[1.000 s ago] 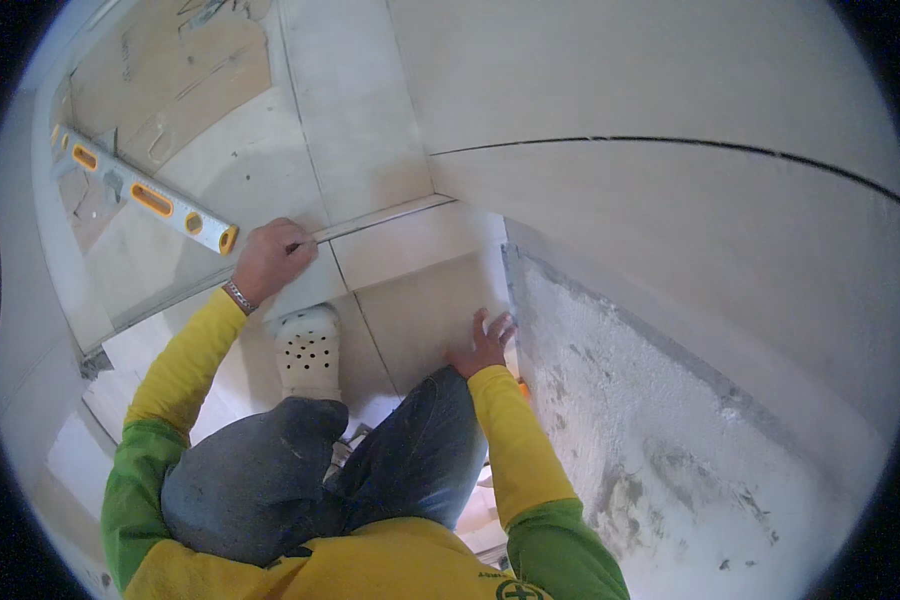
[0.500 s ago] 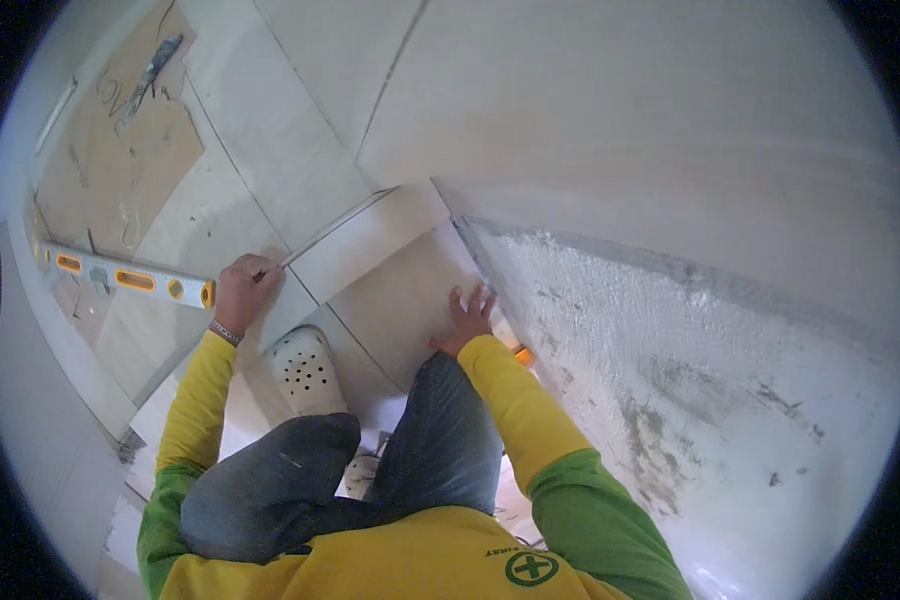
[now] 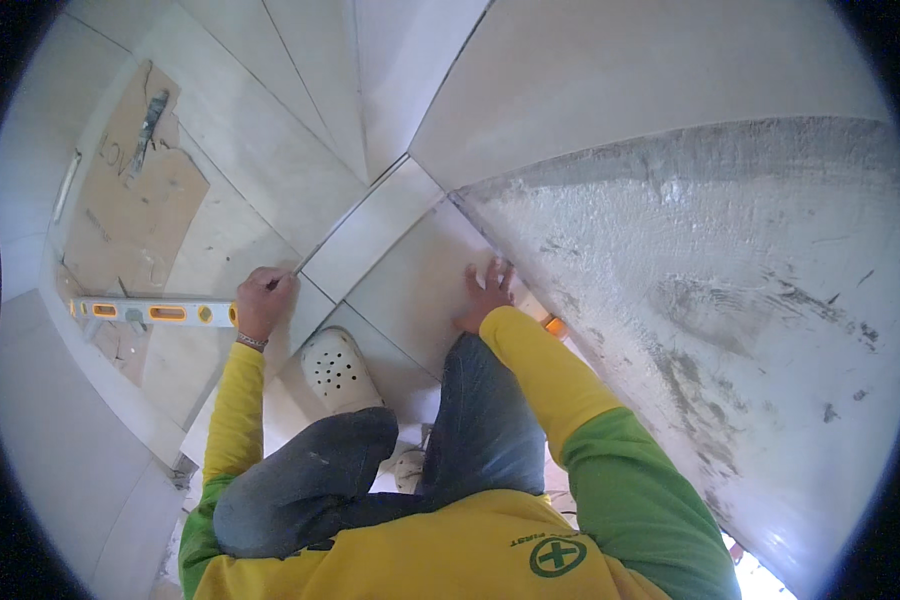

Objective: The person places a tile against the wall corner, uses a level to check alignment, marks the tile with a pencil, and adjusts the placement of tiles on the floor and wall.

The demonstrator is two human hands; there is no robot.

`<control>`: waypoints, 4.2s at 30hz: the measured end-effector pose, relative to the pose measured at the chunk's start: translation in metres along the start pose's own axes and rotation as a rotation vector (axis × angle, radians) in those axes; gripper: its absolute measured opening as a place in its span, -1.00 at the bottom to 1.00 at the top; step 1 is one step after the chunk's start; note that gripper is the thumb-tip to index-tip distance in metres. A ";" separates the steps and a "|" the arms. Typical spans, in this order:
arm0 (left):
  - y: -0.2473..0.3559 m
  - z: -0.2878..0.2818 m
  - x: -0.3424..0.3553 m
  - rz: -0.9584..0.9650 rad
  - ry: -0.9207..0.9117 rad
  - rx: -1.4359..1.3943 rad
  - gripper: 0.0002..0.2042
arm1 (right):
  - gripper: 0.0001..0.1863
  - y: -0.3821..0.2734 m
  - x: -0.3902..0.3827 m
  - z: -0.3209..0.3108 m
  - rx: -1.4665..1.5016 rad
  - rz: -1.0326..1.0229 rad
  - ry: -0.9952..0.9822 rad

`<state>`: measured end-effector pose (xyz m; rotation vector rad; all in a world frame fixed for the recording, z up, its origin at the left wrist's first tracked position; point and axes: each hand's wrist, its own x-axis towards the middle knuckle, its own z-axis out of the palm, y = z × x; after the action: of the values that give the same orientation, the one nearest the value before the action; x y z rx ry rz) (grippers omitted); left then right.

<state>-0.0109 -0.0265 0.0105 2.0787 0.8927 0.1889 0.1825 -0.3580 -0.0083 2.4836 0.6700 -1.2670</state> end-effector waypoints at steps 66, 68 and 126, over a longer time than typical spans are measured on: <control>-0.005 -0.020 0.002 0.021 -0.105 0.059 -0.86 | 0.28 -0.004 0.004 0.000 -0.050 -0.128 -0.006; -0.006 -0.019 0.002 0.027 -0.129 0.084 -0.86 | 0.28 0.000 0.005 0.002 0.028 -0.103 -0.005; -0.013 -0.012 0.002 0.058 -0.048 0.000 -0.81 | 0.33 -0.004 0.008 0.003 -0.116 -0.098 -0.012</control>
<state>-0.0214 -0.0124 0.0074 2.1021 0.8037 0.1687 0.1821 -0.3541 -0.0165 2.3738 0.8465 -1.2376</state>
